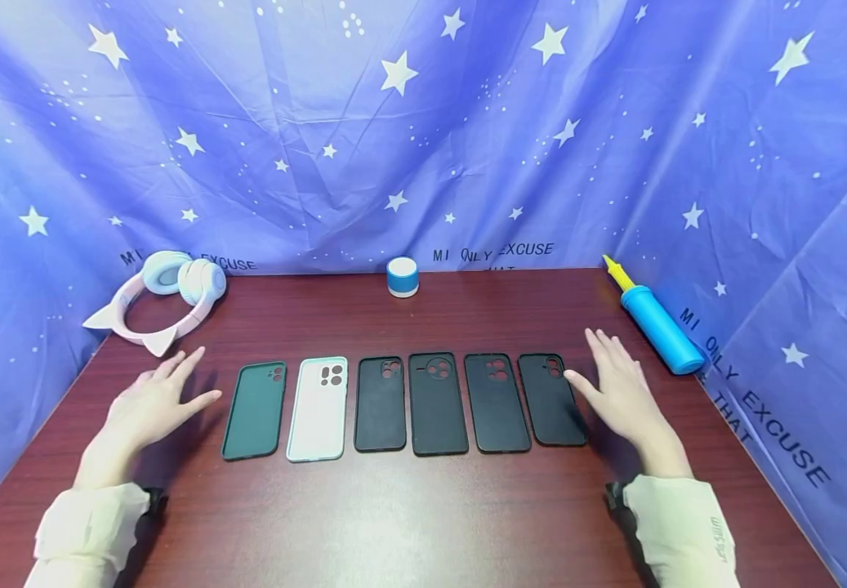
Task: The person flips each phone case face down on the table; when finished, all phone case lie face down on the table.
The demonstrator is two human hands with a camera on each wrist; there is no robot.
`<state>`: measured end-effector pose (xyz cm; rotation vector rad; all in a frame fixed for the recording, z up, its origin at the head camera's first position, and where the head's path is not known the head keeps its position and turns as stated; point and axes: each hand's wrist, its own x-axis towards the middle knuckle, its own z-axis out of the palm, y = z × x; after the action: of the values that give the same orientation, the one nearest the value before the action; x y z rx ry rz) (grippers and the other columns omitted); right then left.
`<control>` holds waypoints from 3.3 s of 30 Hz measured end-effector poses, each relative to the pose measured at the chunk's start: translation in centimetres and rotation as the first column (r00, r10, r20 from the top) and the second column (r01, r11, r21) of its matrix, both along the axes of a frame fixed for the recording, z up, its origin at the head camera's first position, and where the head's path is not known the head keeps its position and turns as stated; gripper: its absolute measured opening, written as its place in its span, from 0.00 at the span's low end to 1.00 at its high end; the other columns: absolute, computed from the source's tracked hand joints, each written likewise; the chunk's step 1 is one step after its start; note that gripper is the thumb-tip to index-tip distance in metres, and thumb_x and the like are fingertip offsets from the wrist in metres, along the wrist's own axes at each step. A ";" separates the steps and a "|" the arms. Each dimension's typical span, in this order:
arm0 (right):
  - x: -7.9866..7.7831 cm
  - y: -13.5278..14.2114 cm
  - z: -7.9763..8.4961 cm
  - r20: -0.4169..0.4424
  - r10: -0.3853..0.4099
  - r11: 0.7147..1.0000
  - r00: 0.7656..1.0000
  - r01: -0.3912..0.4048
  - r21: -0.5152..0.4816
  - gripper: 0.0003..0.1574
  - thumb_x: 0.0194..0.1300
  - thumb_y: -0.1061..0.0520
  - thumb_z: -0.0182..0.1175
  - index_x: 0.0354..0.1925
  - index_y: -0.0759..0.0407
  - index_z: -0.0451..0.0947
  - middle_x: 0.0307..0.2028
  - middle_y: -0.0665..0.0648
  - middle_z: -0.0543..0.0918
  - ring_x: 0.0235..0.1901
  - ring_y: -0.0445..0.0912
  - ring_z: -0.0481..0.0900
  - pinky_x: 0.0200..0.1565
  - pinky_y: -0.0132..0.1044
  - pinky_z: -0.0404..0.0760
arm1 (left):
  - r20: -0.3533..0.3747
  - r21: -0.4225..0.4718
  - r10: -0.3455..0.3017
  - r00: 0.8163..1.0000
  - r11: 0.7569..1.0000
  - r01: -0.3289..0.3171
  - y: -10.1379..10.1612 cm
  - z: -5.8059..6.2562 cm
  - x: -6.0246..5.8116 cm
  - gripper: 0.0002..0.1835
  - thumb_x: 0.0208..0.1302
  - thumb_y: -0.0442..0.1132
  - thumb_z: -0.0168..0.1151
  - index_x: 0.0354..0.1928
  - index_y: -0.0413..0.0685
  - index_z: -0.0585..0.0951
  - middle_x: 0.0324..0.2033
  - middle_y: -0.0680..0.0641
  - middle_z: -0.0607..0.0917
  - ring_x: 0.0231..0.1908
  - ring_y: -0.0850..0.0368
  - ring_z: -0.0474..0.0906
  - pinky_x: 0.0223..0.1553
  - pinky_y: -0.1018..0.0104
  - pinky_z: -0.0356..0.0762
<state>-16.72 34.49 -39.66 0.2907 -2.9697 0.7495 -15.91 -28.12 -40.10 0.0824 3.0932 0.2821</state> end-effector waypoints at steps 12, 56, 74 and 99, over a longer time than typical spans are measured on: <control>-1.1 -10.3 2.2 -0.007 0.146 0.988 0.989 -0.146 -0.053 0.46 0.69 0.45 0.57 0.75 0.61 0.51 0.71 0.69 0.59 0.69 0.65 0.59 0.64 0.64 0.64 | 0.087 0.176 -0.072 0.994 0.983 0.056 0.9 -0.1 -0.4 0.37 0.65 0.58 0.58 0.66 0.37 0.69 0.51 0.35 0.82 0.54 0.35 0.77 0.45 0.34 0.74; -1.5 -35.7 -1.3 0.242 0.566 0.799 0.788 -0.453 -0.395 0.41 0.70 0.49 0.58 0.72 0.63 0.57 0.69 0.58 0.68 0.68 0.46 0.69 0.67 0.39 0.69 | 0.143 0.428 -0.143 0.979 0.901 0.069 1.1 -1.1 -1.0 0.25 0.61 0.37 0.63 0.53 0.22 0.74 0.34 0.39 0.85 0.32 0.55 0.80 0.35 0.62 0.77; -0.5 -38.1 -1.8 0.315 0.561 0.820 0.766 -0.462 -0.338 0.43 0.71 0.46 0.55 0.73 0.65 0.53 0.71 0.61 0.64 0.66 0.48 0.71 0.63 0.32 0.73 | 0.187 0.491 -0.149 0.971 0.870 0.039 1.4 -1.5 -1.1 0.21 0.61 0.35 0.63 0.49 0.21 0.75 0.30 0.40 0.84 0.24 0.58 0.78 0.28 0.65 0.77; -0.2 -39.1 -2.3 0.243 0.527 0.846 0.814 -0.476 -0.241 0.41 0.69 0.46 0.57 0.71 0.65 0.59 0.70 0.60 0.66 0.69 0.46 0.67 0.68 0.33 0.67 | 0.266 0.716 -0.089 0.960 0.684 -0.135 1.1 -1.7 -1.1 0.22 0.65 0.27 0.55 0.54 0.13 0.67 0.28 0.47 0.77 0.29 0.64 0.79 0.36 0.60 0.87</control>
<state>-16.94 -4.63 -41.95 1.0801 -3.0953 1.1873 -16.97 -27.03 -41.78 0.0158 2.4909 1.3874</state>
